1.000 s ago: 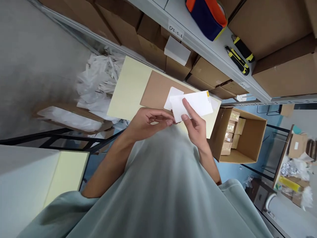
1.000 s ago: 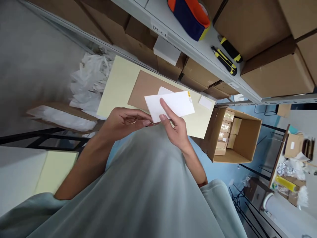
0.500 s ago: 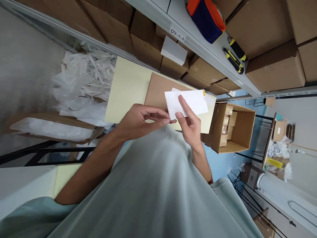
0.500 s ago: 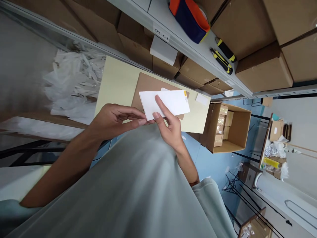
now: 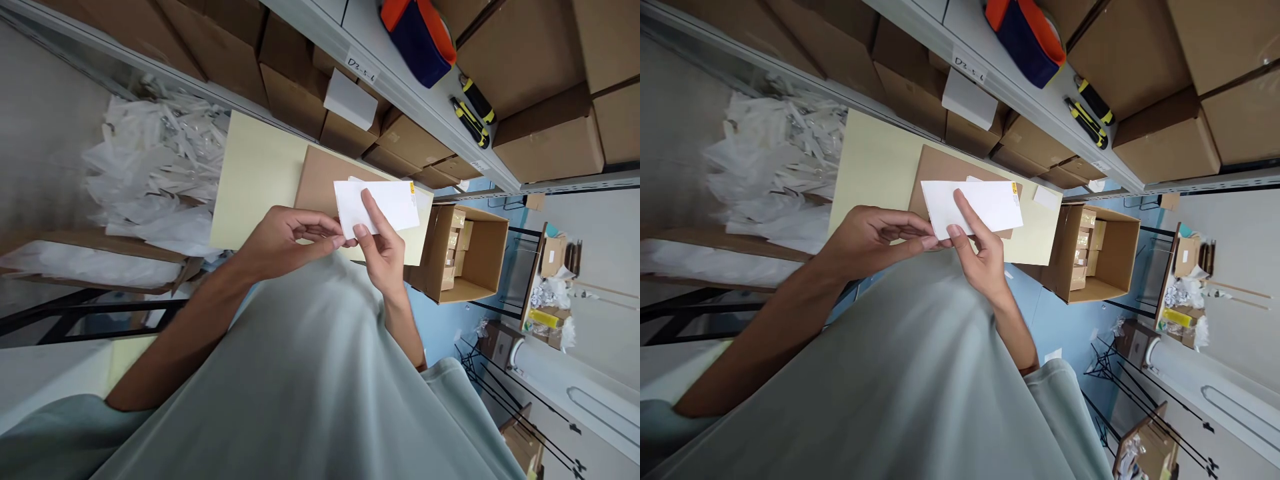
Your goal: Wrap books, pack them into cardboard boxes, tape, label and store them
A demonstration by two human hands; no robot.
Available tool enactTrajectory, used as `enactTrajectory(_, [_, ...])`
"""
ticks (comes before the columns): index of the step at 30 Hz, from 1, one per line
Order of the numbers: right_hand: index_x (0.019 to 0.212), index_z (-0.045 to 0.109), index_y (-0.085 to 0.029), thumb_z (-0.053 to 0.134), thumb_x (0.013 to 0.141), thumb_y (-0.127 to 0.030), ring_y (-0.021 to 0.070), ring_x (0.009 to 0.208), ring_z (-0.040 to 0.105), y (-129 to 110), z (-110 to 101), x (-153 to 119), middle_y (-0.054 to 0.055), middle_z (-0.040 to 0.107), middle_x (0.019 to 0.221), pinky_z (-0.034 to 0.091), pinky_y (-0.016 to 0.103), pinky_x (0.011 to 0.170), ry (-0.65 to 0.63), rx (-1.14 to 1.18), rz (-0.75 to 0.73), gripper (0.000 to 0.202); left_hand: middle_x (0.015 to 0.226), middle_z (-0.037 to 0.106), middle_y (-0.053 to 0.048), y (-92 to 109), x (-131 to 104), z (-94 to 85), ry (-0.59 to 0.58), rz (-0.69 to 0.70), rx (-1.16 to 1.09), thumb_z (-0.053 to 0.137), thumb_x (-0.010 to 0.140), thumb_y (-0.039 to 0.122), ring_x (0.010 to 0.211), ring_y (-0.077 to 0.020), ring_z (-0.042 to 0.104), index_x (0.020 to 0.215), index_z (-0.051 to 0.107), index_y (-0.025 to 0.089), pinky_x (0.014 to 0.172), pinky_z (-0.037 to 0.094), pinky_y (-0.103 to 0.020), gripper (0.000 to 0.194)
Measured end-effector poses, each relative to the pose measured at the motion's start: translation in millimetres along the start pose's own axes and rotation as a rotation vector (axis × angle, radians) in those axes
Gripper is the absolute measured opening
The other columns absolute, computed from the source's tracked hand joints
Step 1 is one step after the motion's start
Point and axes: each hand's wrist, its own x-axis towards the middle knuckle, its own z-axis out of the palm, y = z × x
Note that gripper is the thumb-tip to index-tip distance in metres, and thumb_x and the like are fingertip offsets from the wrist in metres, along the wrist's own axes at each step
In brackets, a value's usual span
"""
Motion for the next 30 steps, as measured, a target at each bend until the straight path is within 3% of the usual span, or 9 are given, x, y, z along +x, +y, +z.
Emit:
enactTrajectory(4, [0.174, 0.044, -0.034, 0.057, 0.108, -0.075, 0.0210, 0.096, 0.079, 1, 2, 5, 0.006, 0.077, 0.142, 0.070, 0.036, 0.085, -0.023, -0.001, 0.050, 0.079, 0.084, 0.084, -0.005, -2, 2, 1.3, 0.036, -0.003, -0.023, 0.089, 0.081, 0.052, 0.084, -0.0275, 0.084, 0.084, 0.082, 0.026, 0.082, 0.071, -0.036, 0.027])
enactTrajectory(7, [0.170, 0.051, -0.032, 0.060, 0.106, -0.076, 0.0161, 0.067, 0.073, -1, 3, 2, 0.000, 0.083, 0.100, 0.066, 0.031, 0.067, -0.065, 0.013, 0.158, 0.078, 0.081, 0.081, -0.004, -6, 4, 1.5, 0.102, 0.003, -0.041, 0.086, 0.081, 0.053, 0.081, -0.0277, 0.082, 0.081, 0.077, 0.026, 0.077, 0.070, -0.037, 0.029])
enactTrajectory(9, [0.161, 0.060, -0.030, 0.059, 0.108, -0.072, 0.0134, 0.053, 0.064, -6, 3, -2, -0.006, 0.071, 0.071, 0.061, 0.028, 0.061, -0.029, 0.002, 0.212, 0.068, 0.082, 0.080, -0.004, -9, 5, 0.6, 0.142, 0.010, -0.032, 0.085, 0.082, 0.052, 0.081, -0.0273, 0.081, 0.082, 0.075, 0.026, 0.075, 0.070, -0.037, 0.028])
enactTrajectory(11, [0.146, 0.072, -0.028, 0.063, 0.108, -0.066, 0.0119, 0.049, 0.058, -12, 4, -7, -0.009, 0.060, 0.060, 0.056, 0.026, 0.059, 0.050, -0.038, 0.192, 0.055, 0.084, 0.080, -0.004, -10, 5, -0.8, 0.158, 0.024, -0.002, 0.082, 0.083, 0.049, 0.080, -0.0256, 0.081, 0.083, 0.075, 0.026, 0.075, 0.069, -0.036, 0.024])
enactTrajectory(15, [0.116, 0.081, -0.027, 0.075, 0.102, -0.057, 0.0106, 0.056, 0.053, -21, 8, -5, -0.006, 0.063, 0.071, 0.050, 0.027, 0.060, 0.146, -0.070, 0.079, 0.034, 0.085, 0.080, -0.002, -10, 5, -3.8, 0.139, 0.062, 0.098, 0.076, 0.087, 0.041, 0.081, -0.0207, 0.079, 0.083, 0.075, 0.025, 0.080, 0.068, -0.030, 0.016])
enactTrajectory(23, [0.093, 0.073, -0.025, 0.071, 0.102, -0.046, 0.0110, 0.059, 0.052, -12, 20, 6, -0.004, 0.065, 0.075, 0.047, 0.028, 0.059, 0.208, -0.052, 0.119, 0.023, 0.089, 0.080, -0.001, -12, 7, -8.6, 0.076, 0.075, 0.252, 0.068, 0.090, 0.044, 0.082, -0.0178, 0.075, 0.087, 0.076, 0.024, 0.083, 0.067, -0.028, 0.021])
enactTrajectory(27, [0.093, 0.066, -0.025, 0.067, 0.100, -0.045, 0.0102, 0.056, 0.054, -2, 19, 4, -0.006, 0.061, 0.073, 0.047, 0.025, 0.054, 0.280, 0.038, 0.183, 0.022, 0.089, 0.080, -0.001, -37, 9, -20.7, 0.158, 0.027, 0.345, 0.067, 0.087, 0.038, 0.082, -0.0186, 0.076, 0.086, 0.074, 0.023, 0.079, 0.065, -0.028, 0.017])
enactTrajectory(30, [0.091, 0.061, -0.025, 0.068, 0.096, -0.046, 0.0100, 0.051, 0.056, 6, 12, 1, -0.008, 0.057, 0.066, 0.048, 0.024, 0.052, 0.373, 0.103, 0.248, 0.022, 0.089, 0.082, -0.001, -69, 14, -42.9, 0.285, -0.044, 0.435, 0.067, 0.083, 0.034, 0.087, -0.0204, 0.079, 0.085, 0.074, 0.024, 0.076, 0.063, -0.027, 0.012])
